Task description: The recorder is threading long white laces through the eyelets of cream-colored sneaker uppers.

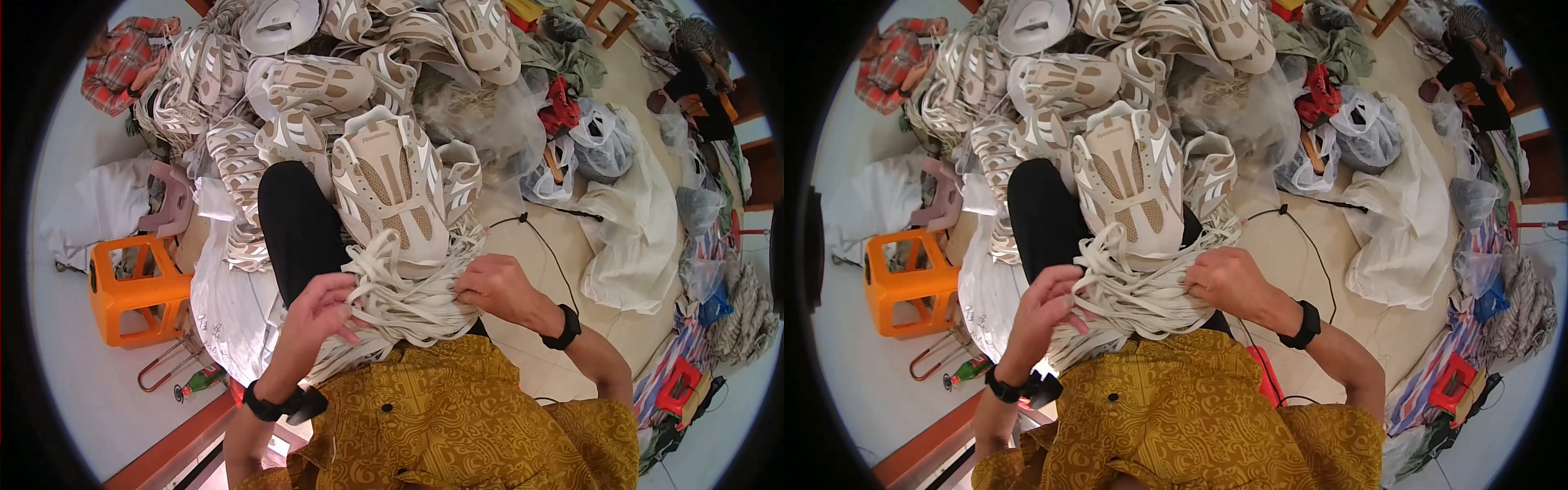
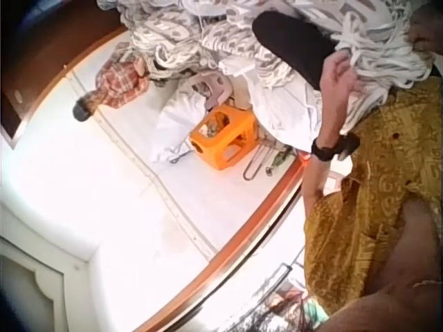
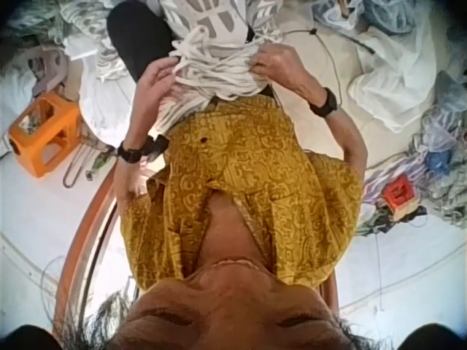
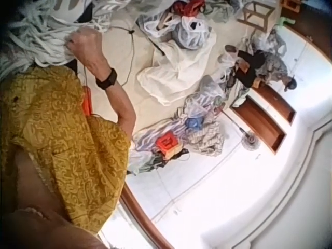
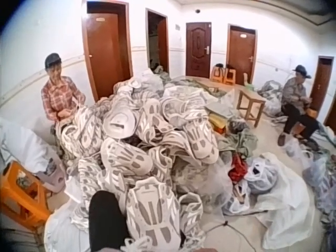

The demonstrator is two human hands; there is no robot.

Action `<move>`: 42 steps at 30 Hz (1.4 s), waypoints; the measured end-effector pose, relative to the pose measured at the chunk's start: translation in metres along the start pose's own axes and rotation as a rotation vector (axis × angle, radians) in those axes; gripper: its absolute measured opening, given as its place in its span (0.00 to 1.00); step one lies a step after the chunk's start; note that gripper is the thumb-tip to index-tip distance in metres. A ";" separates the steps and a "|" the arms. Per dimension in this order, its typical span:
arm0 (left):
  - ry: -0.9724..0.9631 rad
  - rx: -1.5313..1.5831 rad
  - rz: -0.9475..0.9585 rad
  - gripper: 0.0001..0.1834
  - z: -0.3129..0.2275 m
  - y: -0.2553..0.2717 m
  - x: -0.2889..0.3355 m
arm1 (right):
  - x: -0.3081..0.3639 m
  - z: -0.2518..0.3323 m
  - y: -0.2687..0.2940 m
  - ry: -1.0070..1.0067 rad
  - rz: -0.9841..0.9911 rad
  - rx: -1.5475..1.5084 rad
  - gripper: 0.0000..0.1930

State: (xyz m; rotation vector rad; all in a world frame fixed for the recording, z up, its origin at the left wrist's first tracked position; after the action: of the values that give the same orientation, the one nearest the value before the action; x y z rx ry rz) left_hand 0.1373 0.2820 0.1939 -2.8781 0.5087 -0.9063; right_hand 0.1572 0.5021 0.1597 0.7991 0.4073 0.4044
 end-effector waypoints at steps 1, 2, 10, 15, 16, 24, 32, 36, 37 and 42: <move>-0.139 -0.154 -0.019 0.17 -0.013 -0.001 0.002 | 0.001 -0.001 0.001 -0.003 0.001 0.001 0.06; -0.316 -0.513 -0.144 0.20 -0.033 -0.001 0.007 | 0.001 0.000 0.002 0.006 0.006 0.027 0.06; -0.884 -1.088 0.262 0.17 -0.033 -0.090 0.001 | -0.014 -0.011 -0.003 -0.214 0.009 -0.318 0.07; -0.782 -1.072 0.267 0.17 -0.018 -0.092 -0.023 | -0.010 -0.006 0.010 -0.303 0.145 -0.532 0.07; -0.790 -1.070 0.266 0.17 -0.018 -0.096 -0.024 | -0.007 -0.002 0.019 -0.302 0.143 -0.525 0.07; -0.697 -0.981 0.451 0.08 -0.017 -0.100 -0.012 | 0.094 -0.025 0.232 -0.309 -1.351 -0.676 0.17; -0.732 -1.151 0.444 0.07 -0.008 -0.063 -0.005 | 0.305 -0.199 0.471 -0.500 -0.982 -0.059 0.08; -0.838 -0.826 0.415 0.08 -0.069 -0.097 0.027 | 0.160 -0.197 0.305 -0.650 -0.579 0.335 0.16; -0.774 -0.708 0.432 0.08 -0.081 -0.102 0.031 | 0.090 -0.139 0.249 -0.522 -0.497 0.086 0.21; -0.279 -0.759 0.553 0.08 -0.084 -0.112 0.023 | -0.042 0.067 0.079 0.063 0.117 -0.596 0.20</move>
State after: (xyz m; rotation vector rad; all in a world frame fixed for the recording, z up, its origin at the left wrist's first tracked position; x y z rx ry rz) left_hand 0.1398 0.3818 0.2949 -3.0508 1.8124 -0.2324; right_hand 0.1395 0.4911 0.2701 0.2297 0.2757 0.6242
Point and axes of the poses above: each hand's wrist, its own x-axis away from the middle knuckle, its own y-axis out of the back of the hand, z = x × y, the point moved 7 cm from there along -x, towards the middle knuckle, and after that the axes turned 2 degrees about y, right-handed, at the moved point
